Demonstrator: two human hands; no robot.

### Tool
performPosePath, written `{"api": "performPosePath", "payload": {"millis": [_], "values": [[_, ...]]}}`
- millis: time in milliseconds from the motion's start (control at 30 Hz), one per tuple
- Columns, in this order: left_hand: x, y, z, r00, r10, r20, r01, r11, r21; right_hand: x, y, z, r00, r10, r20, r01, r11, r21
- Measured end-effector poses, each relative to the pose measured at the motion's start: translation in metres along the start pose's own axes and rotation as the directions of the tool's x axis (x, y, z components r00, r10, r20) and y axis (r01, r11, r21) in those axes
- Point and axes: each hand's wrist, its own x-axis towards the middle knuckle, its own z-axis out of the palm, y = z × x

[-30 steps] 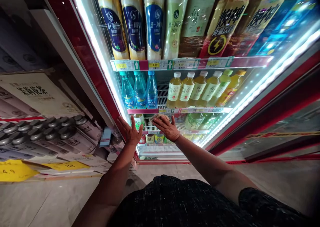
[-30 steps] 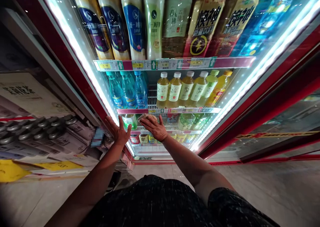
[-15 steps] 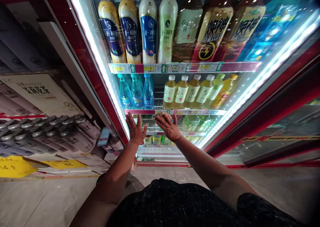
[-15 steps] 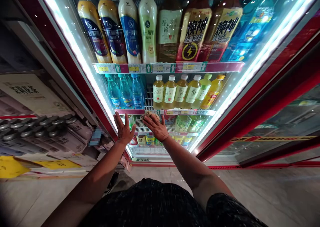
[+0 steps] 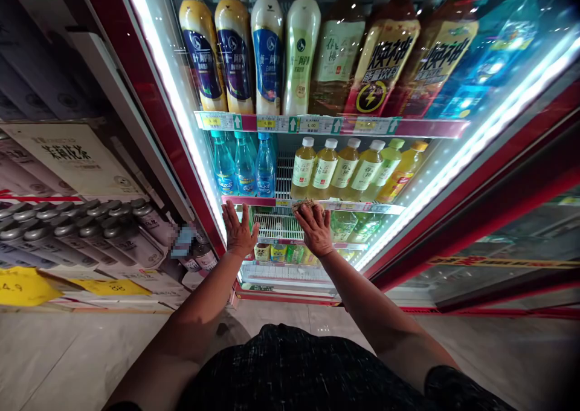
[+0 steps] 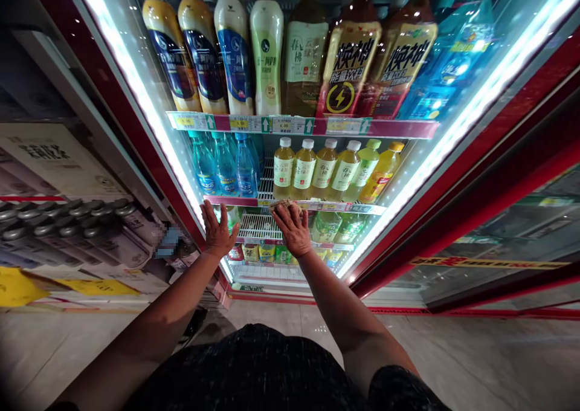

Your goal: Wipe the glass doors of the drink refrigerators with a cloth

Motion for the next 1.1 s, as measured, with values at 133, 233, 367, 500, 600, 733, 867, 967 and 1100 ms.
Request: {"api": "performPosePath", "payload": {"millis": [133, 233, 367, 500, 600, 733, 867, 967, 1100], "values": [[-0.001, 0.001, 0.004, 1.000, 0.003, -0.005, -0.003, 1.000, 0.017, -0.011, -0.011, 0.007, 0.998, -0.058, 0.023, 0.058, 0.998, 0.004], [-0.001, -0.001, 0.005, 1.000, 0.001, 0.001, -0.001, 1.000, 0.027, -0.024, -0.002, 0.004, 0.998, -0.066, 0.024, 0.066, 0.998, -0.015], [-0.002, -0.003, 0.006, 1.000, 0.000, 0.007, 0.000, 0.999, 0.033, -0.040, 0.021, -0.003, 0.994, 0.087, -0.073, -0.090, 0.995, -0.043], [-0.002, -0.001, 0.007, 1.000, 0.007, 0.029, -0.009, 0.999, 0.049, -0.041, 0.018, 0.002, 0.960, 0.245, -0.138, -0.251, 0.967, -0.033], [-0.002, 0.002, 0.009, 0.999, -0.001, 0.049, -0.003, 0.997, 0.073, -0.036, -0.005, 0.014, 0.951, 0.299, -0.080, -0.301, 0.954, -0.010], [-0.002, 0.002, 0.010, 0.998, -0.021, 0.062, 0.015, 0.996, 0.087, -0.040, -0.023, 0.025, 0.975, 0.189, 0.118, -0.194, 0.981, 0.027], [-0.002, 0.000, 0.010, 0.998, -0.032, 0.056, 0.028, 0.997, 0.073, -0.058, 0.001, 0.014, 0.982, 0.160, 0.101, -0.158, 0.987, -0.025], [-0.003, -0.002, 0.011, 0.998, -0.021, 0.053, 0.017, 0.998, 0.067, -0.065, 0.029, 0.001, 0.968, 0.250, -0.008, -0.250, 0.965, -0.079], [-0.004, 0.000, 0.014, 0.999, -0.008, 0.047, 0.005, 0.998, 0.066, -0.050, 0.041, -0.004, 0.909, 0.407, -0.091, -0.413, 0.909, -0.055]]}}
